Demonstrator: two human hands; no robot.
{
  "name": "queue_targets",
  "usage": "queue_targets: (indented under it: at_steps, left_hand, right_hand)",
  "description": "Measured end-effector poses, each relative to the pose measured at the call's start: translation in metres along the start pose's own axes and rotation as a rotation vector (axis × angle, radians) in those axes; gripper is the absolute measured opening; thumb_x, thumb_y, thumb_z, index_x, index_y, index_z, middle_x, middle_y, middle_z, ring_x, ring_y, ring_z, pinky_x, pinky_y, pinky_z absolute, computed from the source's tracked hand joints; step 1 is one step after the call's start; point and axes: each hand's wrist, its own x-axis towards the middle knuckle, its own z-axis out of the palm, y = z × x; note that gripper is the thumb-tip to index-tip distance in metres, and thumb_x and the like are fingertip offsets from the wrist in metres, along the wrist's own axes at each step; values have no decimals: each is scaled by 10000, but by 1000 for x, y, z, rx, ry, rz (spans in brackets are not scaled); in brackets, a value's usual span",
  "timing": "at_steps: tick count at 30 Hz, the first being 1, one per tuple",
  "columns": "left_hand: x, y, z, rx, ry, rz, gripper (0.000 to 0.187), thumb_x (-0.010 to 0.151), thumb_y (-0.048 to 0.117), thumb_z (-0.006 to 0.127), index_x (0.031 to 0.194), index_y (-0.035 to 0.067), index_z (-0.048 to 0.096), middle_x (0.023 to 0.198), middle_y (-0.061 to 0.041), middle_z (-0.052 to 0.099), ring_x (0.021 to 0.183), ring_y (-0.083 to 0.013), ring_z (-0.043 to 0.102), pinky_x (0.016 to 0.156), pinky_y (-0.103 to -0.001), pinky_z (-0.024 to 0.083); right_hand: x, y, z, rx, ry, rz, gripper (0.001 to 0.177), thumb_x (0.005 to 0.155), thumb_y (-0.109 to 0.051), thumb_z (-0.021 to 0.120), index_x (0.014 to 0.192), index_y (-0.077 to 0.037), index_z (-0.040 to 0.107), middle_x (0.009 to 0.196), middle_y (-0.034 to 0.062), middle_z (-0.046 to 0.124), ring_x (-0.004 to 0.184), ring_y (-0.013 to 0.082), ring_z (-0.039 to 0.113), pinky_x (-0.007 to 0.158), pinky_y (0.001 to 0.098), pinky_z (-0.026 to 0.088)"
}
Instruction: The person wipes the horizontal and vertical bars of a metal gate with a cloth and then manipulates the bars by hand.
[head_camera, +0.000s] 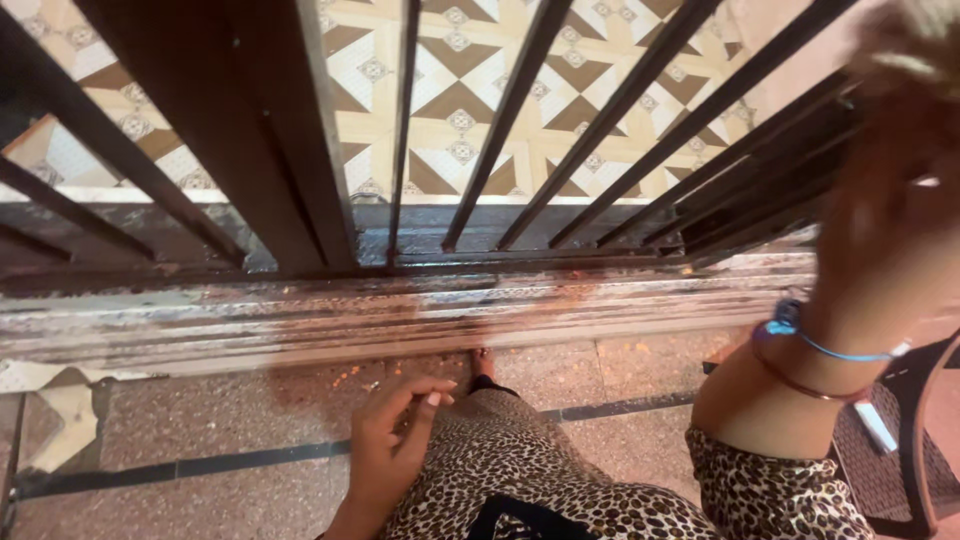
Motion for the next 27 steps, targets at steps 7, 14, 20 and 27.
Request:
queue_targets:
  at_steps: [7,14,20,27]
  left_hand:
    - [0,-1,-1,-2,-29,-186,173,928,38,621,1024,50,765,911,-68,769,815,-156,743,647,-276,537]
    - [-6,-6,-6,28,-8,-92,155,930,39,627,1017,42,755,913,-68,766,848,-150,756,736,-269,569]
    - [-6,-5,-7,51,-31,-107,166,927,60,630,1026,59,763,888,-60,792,843,-145,777,727,-264,581]
    - [1,0,2,96,-48,7,145,933,77,628,993,53,758,848,-58,797,828,-164,775,792,-296,564]
  right_hand:
    - [14,-21,27,104,-18,-52,109,1026,68,820,1076,-4,756,1010,120,529,849,228,544,653,344,435]
    - [-49,-59,40,263,-301,174,139,1042,-12,748,1157,-88,753,967,82,540,770,177,597,631,341,529]
    - [-126,-78,87,445,-609,221,207,916,-20,716,1107,-95,743,898,92,564,649,200,605,560,327,551]
    - [-137,-75,77,560,-648,252,246,878,7,714,1106,-86,732,940,124,583,758,299,652,639,422,511]
